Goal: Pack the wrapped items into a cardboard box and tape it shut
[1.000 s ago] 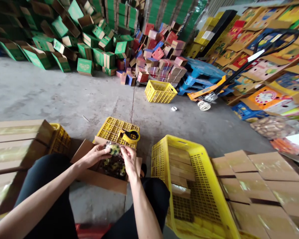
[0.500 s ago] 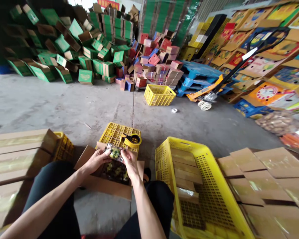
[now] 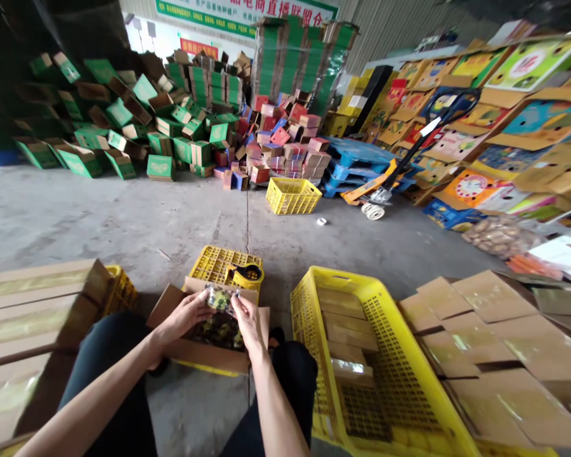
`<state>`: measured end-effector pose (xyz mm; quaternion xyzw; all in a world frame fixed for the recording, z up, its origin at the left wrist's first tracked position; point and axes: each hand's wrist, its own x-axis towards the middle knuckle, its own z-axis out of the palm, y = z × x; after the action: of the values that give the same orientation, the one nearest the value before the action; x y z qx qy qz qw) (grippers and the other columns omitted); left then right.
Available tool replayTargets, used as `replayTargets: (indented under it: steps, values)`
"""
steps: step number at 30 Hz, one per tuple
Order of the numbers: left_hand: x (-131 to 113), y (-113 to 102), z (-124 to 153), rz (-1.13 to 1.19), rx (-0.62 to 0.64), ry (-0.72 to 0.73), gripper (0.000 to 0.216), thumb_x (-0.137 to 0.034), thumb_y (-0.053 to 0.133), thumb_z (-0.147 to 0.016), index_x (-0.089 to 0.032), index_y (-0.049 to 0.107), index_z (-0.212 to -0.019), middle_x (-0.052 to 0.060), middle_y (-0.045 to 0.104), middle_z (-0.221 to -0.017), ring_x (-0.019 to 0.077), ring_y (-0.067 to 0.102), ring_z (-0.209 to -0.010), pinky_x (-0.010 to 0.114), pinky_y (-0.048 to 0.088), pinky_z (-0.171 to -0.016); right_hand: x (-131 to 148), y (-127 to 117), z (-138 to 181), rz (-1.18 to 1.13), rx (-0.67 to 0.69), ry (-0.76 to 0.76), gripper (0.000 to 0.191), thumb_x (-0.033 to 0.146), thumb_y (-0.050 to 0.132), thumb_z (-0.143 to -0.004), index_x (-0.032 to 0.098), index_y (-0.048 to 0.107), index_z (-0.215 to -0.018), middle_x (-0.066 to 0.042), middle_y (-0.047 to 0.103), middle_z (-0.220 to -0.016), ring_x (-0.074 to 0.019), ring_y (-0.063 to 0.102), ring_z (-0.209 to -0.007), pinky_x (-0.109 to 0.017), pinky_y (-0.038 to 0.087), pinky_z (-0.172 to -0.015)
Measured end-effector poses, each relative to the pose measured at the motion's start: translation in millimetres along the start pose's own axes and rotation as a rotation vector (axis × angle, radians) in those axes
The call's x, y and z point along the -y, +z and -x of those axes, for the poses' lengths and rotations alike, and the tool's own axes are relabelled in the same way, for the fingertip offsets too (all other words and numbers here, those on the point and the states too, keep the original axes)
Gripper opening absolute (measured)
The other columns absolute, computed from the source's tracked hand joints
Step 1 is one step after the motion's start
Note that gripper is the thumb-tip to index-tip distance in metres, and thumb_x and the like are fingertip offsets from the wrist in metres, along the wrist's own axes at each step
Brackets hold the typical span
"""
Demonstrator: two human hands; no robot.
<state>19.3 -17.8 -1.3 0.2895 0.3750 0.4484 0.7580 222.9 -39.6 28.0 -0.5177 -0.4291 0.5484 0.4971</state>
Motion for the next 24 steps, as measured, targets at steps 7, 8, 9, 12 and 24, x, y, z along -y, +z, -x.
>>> replayTargets:
  steps: [7, 8, 9, 12, 24]
  values:
    - [6, -7, 31, -0.117, 0.074, 0.038, 0.061, -0.061, 0.093, -0.074, -0.012, 0.082, -0.109, 0.014, 0.083, -0.102, 0.0233, 0.079, -0.084, 0.030, 0.059, -0.081, -6, -3, 30, -0.009, -0.027, -0.061, 0.061, 0.072, 0.084, -0.073, 0.020, 0.087, -0.105, -0.004, 0.076, -0.081, -0.0253, 0.072, -0.086, -0.036, 0.065, -0.077]
    - [7, -8, 38, -0.123, 0.075, 0.046, 0.062, -0.061, 0.093, -0.073, -0.012, 0.082, -0.110, 0.015, 0.083, -0.102, 0.0236, 0.079, -0.083, 0.031, 0.060, -0.081, -8, -2, 37, -0.023, -0.027, -0.057, 0.063, 0.072, 0.085, -0.073, 0.020, 0.087, -0.106, -0.004, 0.077, -0.084, -0.0260, 0.072, -0.087, -0.037, 0.065, -0.077]
    - [8, -9, 45, -0.123, 0.078, 0.054, 0.062, -0.060, 0.093, -0.073, -0.012, 0.082, -0.110, 0.015, 0.083, -0.102, 0.0236, 0.079, -0.083, 0.031, 0.060, -0.081, -10, 0, 45, -0.040, -0.027, -0.050, 0.064, 0.073, 0.085, -0.072, 0.020, 0.086, -0.108, -0.005, 0.078, -0.087, -0.0266, 0.073, -0.089, -0.038, 0.066, -0.077]
    - [13, -10, 73, -0.092, 0.114, 0.065, 0.060, -0.060, 0.092, -0.075, -0.012, 0.082, -0.112, 0.015, 0.083, -0.106, 0.0236, 0.079, -0.085, 0.033, 0.061, -0.084, -15, 4, 71, -0.115, -0.062, -0.027, 0.065, 0.072, 0.087, -0.070, 0.021, 0.085, -0.110, -0.007, 0.080, -0.098, -0.0283, 0.075, -0.093, -0.041, 0.067, -0.079]
    - [67, 37, 191, 0.080, -0.075, 0.251, 0.057, -0.050, 0.097, -0.073, -0.018, 0.079, -0.116, 0.007, 0.079, -0.104, 0.0173, 0.072, -0.085, 0.029, 0.059, -0.084, -26, 26, 179, -0.282, -0.142, 0.009, 0.055, 0.067, 0.088, -0.071, 0.023, 0.084, -0.104, -0.009, 0.082, -0.109, -0.0308, 0.077, -0.103, -0.039, 0.064, -0.083]
